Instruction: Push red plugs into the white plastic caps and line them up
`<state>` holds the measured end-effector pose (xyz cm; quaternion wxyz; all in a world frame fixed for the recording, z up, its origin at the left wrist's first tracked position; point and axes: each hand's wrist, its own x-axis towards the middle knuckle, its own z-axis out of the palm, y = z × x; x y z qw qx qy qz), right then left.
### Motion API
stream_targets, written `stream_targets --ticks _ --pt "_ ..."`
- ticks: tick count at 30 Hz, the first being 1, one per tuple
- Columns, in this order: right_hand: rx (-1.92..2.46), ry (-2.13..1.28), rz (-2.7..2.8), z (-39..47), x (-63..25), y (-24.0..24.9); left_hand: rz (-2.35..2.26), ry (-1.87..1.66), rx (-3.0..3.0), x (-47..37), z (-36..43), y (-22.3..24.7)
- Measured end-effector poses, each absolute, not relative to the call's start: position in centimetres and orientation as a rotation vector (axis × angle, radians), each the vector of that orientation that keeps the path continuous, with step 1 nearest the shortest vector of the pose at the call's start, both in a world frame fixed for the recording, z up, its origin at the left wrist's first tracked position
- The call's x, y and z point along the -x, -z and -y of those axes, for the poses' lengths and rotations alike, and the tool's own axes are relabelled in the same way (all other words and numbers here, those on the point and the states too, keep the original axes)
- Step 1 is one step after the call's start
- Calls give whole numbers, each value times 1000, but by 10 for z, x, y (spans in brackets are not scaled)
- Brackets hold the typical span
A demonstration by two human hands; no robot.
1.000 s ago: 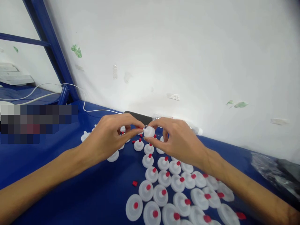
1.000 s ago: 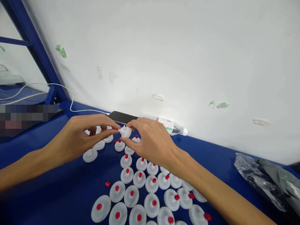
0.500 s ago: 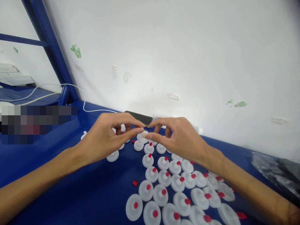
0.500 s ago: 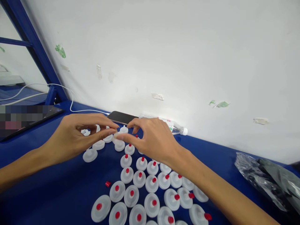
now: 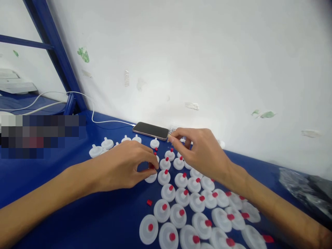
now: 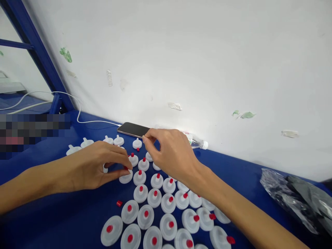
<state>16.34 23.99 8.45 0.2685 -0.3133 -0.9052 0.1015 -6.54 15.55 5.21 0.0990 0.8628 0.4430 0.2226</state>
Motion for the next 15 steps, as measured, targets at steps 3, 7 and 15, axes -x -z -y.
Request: stream_targets --ticks 3,7,15 --pt "847 -286 2472 -240 -164 -83 -1342 -642 -2573 65 -154 -51" --pt "856 -309 2505 -240 -163 -83 -1454 -619 -2542 62 -150 -58" --pt "679 -333 2591 -234 -164 -90 -1826 -809 -2562 74 -159 -64"
